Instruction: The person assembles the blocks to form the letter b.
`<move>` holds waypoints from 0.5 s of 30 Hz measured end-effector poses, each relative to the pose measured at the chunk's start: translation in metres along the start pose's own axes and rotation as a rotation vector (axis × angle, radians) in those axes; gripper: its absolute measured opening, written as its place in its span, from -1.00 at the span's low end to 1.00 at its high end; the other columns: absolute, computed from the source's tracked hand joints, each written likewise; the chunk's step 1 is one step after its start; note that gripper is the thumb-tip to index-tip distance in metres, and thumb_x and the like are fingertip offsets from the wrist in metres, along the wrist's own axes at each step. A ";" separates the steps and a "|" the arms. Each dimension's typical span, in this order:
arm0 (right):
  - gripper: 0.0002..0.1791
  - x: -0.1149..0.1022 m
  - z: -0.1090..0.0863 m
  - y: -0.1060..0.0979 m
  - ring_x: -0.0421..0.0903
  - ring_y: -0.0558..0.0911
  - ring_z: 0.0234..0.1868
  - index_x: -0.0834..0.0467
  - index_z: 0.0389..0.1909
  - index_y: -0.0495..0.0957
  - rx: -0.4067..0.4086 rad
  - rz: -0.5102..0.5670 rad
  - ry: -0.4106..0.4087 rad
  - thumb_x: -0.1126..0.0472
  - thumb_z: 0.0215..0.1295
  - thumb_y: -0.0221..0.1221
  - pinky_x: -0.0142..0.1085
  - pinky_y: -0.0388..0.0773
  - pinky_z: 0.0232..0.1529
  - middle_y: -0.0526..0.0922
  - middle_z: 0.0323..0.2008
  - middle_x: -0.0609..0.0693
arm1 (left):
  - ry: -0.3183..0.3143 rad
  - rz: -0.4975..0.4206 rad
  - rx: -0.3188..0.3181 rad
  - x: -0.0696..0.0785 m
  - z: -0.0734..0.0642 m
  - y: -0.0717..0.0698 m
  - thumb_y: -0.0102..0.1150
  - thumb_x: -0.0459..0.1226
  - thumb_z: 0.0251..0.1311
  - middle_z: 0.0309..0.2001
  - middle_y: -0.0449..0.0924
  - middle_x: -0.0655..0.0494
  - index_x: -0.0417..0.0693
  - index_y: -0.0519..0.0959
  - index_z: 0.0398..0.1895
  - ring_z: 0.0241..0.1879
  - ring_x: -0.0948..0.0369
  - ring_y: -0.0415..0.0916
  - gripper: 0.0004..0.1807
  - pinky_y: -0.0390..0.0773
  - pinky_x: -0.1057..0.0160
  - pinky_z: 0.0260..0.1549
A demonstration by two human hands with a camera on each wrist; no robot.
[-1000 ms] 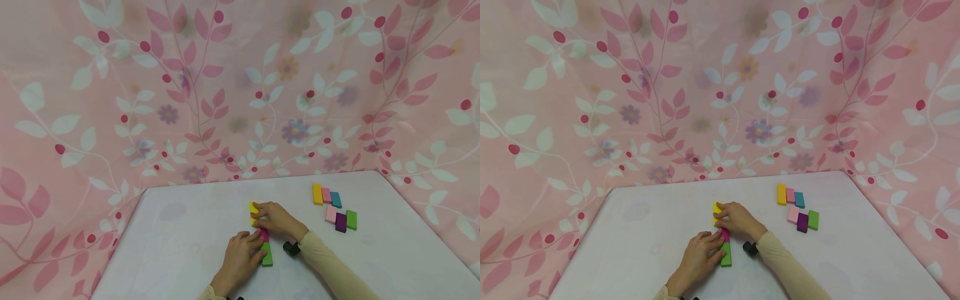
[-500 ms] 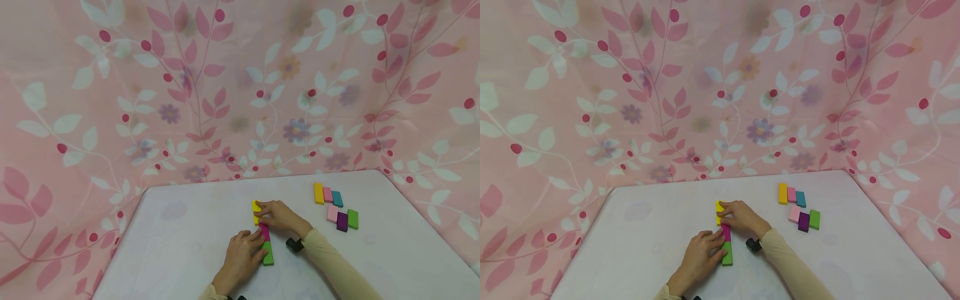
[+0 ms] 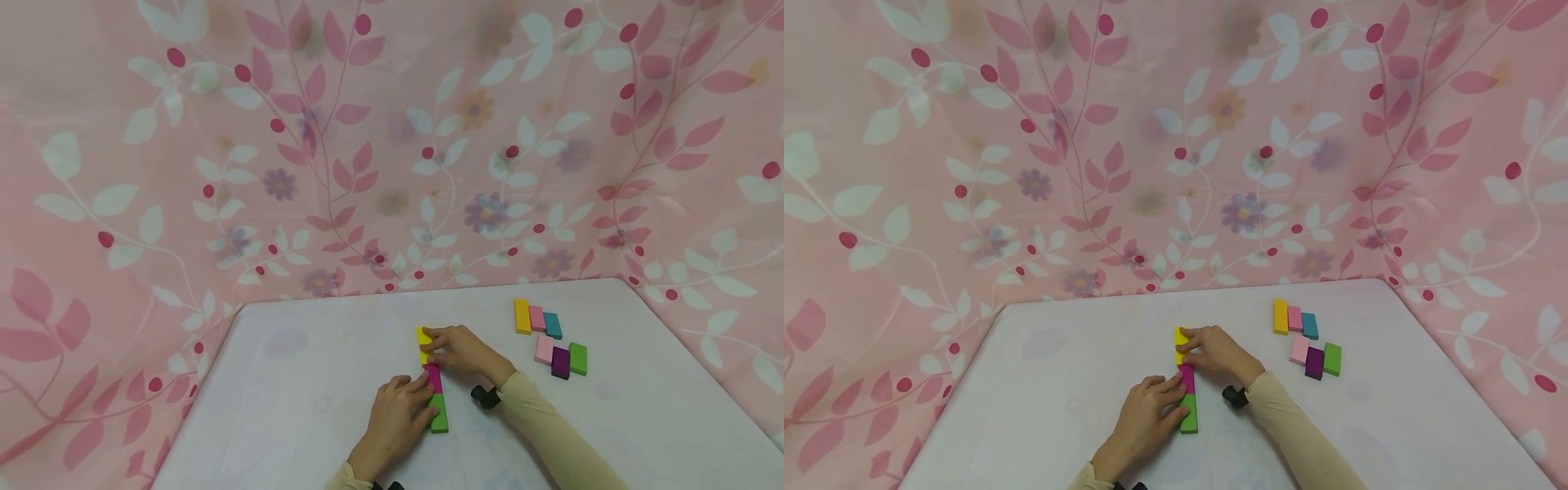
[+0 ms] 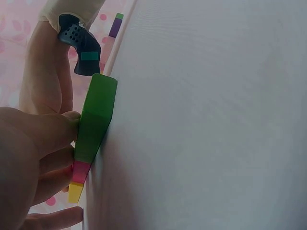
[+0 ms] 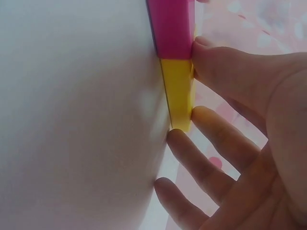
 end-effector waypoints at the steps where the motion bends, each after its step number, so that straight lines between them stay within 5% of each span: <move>1: -0.61 0.000 0.000 -0.001 0.26 0.49 0.48 0.15 0.19 0.74 0.000 -0.002 0.001 0.13 0.40 0.40 0.27 0.38 0.43 0.54 0.45 0.16 | -0.004 -0.001 -0.003 0.000 0.000 0.000 0.46 -0.04 0.29 0.28 0.71 0.14 0.06 0.79 0.14 0.19 -0.03 0.62 -0.60 0.59 -0.12 0.09; 15: -0.62 0.004 -0.003 -0.005 0.25 0.49 0.48 0.12 0.17 0.75 0.002 0.015 0.032 0.16 0.37 0.42 0.25 0.38 0.44 0.56 0.45 0.14 | -0.022 -0.007 -0.025 0.000 0.001 0.000 0.45 -0.03 0.29 0.29 0.70 0.14 0.07 0.80 0.13 0.20 -0.03 0.62 -0.61 0.59 -0.14 0.11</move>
Point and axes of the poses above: each hand's wrist, its own z-axis towards the middle knuckle, its own y-axis out of the palm, x = y × z, the point moved 6 cm from there along z, towards the middle knuckle
